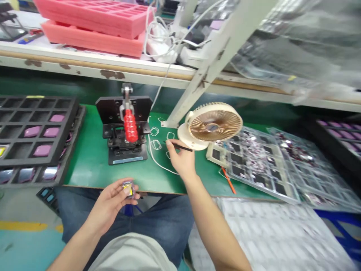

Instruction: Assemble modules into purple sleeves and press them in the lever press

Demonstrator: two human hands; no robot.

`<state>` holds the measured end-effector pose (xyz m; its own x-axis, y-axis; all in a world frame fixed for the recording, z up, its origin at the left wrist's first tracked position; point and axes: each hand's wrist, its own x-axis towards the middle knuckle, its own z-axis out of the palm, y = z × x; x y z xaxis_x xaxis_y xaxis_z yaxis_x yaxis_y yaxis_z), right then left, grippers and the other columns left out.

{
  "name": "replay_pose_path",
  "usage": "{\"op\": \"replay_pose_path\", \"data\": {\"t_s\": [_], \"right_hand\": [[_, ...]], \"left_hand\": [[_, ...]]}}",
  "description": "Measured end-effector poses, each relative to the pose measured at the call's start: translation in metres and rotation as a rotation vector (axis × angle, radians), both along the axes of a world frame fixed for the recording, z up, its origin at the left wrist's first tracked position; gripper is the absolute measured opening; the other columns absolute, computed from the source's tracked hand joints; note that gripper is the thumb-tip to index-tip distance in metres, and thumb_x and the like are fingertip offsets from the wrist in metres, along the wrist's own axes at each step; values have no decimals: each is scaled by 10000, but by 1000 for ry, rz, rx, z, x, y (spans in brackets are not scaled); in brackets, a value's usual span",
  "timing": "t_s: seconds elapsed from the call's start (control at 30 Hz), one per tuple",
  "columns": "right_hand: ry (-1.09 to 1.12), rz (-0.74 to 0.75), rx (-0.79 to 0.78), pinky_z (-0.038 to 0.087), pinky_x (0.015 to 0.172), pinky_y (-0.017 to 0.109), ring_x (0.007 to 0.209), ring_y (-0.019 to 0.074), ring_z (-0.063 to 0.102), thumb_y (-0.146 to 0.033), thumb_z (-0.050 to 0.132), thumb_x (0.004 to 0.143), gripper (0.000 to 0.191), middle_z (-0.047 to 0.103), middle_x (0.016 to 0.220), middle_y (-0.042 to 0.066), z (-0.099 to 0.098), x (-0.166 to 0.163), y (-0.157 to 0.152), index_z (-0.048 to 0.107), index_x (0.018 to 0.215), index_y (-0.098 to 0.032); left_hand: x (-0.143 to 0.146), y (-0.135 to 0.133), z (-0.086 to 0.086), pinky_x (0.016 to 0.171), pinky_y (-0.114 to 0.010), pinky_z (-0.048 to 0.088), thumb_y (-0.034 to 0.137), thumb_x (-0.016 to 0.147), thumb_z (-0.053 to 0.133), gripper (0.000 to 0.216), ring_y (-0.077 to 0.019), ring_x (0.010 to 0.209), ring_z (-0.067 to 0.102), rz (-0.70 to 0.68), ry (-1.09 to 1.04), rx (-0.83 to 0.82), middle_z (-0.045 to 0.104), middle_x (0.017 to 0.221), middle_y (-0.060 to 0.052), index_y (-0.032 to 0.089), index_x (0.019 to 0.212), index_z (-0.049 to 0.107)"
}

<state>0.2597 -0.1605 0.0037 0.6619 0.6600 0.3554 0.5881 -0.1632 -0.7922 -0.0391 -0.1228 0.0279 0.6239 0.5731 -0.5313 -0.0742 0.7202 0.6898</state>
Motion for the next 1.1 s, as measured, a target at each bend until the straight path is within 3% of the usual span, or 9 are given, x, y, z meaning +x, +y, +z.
{"op": "replay_pose_path", "data": {"t_s": [0.2, 0.33, 0.43, 0.53, 0.6, 0.73, 0.9, 1.0, 1.1], "right_hand": [[-72, -25, -58, 622, 928, 294, 985, 178, 770, -385, 519, 1111, 294, 812, 1073, 44, 9, -19, -38, 752, 1053, -216], [-146, -121, -153, 613, 899, 254, 983, 161, 766, -320, 416, 1127, 326, 787, 1168, 26, 20, -17, -91, 700, 1272, -252], [-198, -320, -269, 603, 881, 334, 949, 230, 754, -387, 467, 1084, 351, 789, 1115, 75, 34, 24, -139, 717, 1250, -205], [-239, -556, -434, 553, 936, 401, 1010, 310, 732, -407, 509, 1039, 379, 787, 1092, 166, 53, 104, -177, 767, 1128, -144], [-245, -670, -562, 524, 945, 419, 1049, 346, 714, -382, 541, 1010, 369, 783, 1087, 211, 66, 162, -192, 785, 1112, -124], [-208, -667, -792, 509, 882, 371, 990, 321, 711, -408, 690, 926, 326, 800, 1015, 170, 78, 240, -199, 822, 1092, -160], [-192, -543, -923, 490, 843, 326, 939, 278, 715, -366, 797, 837, 241, 813, 982, 113, 69, 260, -195, 855, 1020, -220], [-221, -564, -907, 486, 847, 339, 1000, 303, 715, -403, 755, 880, 289, 814, 1051, 141, 67, 258, -196, 854, 1065, -204], [-259, -614, -829, 492, 849, 367, 1018, 334, 721, -420, 664, 959, 355, 810, 1066, 187, 77, 253, -203, 846, 1085, -143]], "left_hand": [[4, -7, 0, 752, -324, 665, 371, 778, 948, 527, -270, 903, 782, -13, 110, 13, 813, 1143, -189, 124, 1214, 783], [7, -10, 0, 786, -299, 685, 396, 707, 984, 592, -283, 961, 794, -11, 203, 28, 820, 1173, -155, 161, 1214, 789], [8, -11, 1, 891, -313, 681, 407, 675, 997, 550, -298, 1024, 798, -13, 227, 36, 824, 1164, -113, 193, 1141, 797], [9, -13, 3, 931, -361, 678, 423, 655, 1002, 545, -319, 1038, 793, -36, 236, 54, 827, 1069, -79, 219, 1117, 799], [12, -15, 4, 850, -358, 693, 434, 643, 1005, 574, -316, 974, 790, -73, 244, 57, 826, 1014, -85, 211, 1133, 806], [18, -21, 5, 708, -271, 653, 416, 628, 1013, 629, -285, 937, 761, -102, 245, 37, 829, 1075, -117, 194, 1182, 817], [20, -25, 6, 781, -269, 660, 431, 660, 1001, 558, -261, 953, 756, -102, 253, 32, 822, 1029, -97, 204, 1136, 820], [17, -22, 7, 808, -311, 679, 420, 651, 1007, 539, -261, 924, 763, -105, 256, 36, 810, 970, -81, 199, 1103, 814], [17, -17, 7, 751, -303, 677, 398, 632, 1017, 652, -246, 863, 752, -90, 251, 13, 811, 966, -87, 184, 1209, 804]]}}
